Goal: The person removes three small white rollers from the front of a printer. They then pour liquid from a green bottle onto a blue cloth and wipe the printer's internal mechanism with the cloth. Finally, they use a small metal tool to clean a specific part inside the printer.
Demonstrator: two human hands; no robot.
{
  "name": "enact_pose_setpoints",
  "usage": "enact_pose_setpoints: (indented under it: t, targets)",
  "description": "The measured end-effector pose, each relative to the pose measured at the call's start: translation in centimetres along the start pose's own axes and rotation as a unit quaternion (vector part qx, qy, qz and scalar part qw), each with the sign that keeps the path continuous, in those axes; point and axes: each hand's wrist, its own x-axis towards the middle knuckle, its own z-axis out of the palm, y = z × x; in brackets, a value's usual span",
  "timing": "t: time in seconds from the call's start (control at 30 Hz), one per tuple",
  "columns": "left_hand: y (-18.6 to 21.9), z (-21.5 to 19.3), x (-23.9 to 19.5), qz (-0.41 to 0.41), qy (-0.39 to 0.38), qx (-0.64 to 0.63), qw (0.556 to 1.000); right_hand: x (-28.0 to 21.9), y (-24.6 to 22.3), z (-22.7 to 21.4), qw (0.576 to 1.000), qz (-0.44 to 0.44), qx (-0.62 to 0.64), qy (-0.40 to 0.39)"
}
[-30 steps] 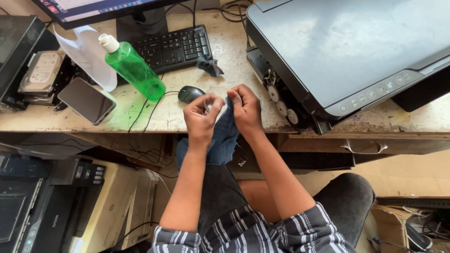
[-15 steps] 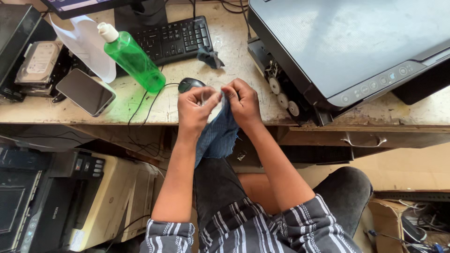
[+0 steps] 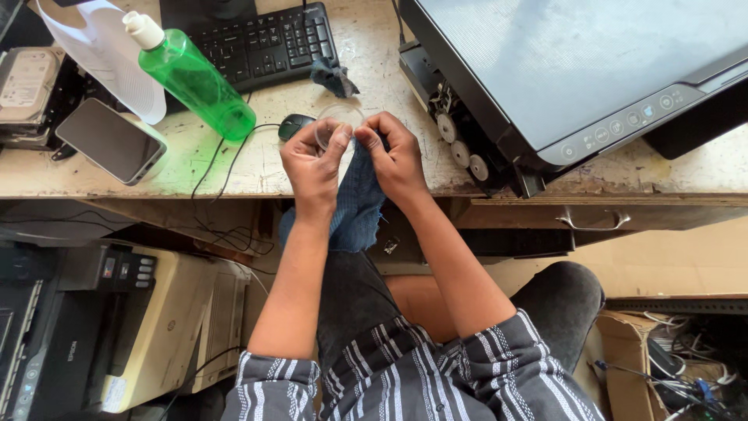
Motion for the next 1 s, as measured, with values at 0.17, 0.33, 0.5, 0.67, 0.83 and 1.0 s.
enact_pose_setpoints:
  t: [0.17, 0.33, 0.5, 0.67, 0.83, 1.0]
  targets:
    - [-0.3, 0.6, -0.6, 0.012, -0.006, 0.079, 0.997, -0.3, 0.5, 0.0, 0.999, 0.028, -0.014, 0.039]
    - [1.0, -0.9, -0.4, -0.048, -0.095, 0.221, 0.97, -0.2, 1.4, 0.2, 0.996, 0.05, -0.003, 0.074]
    - [1.2, -0.6, 0.0, 0.005, -0.072, 0.125, 0.99, -0.3, 0.5, 0.0, 0.999, 0.007, 0.026, 0.039]
    - [0.1, -0.2, -0.3, -0.023, -0.051, 0.033, 0.998, -0.3, 0.3, 0.1, 0.998, 0.032, -0.041, 0.044]
    - [0.1, -0.1, -0.3, -0.01, -0.035, 0.004, 0.999, -0.1, 0.2, -0.1, 0.999, 0.006, -0.026, 0.028]
    - [0.6, 0.2, -0.2, -0.014, -0.015, 0.036, 0.999, -0.6, 0.3, 0.0, 0.999, 0.022, 0.035, 0.013]
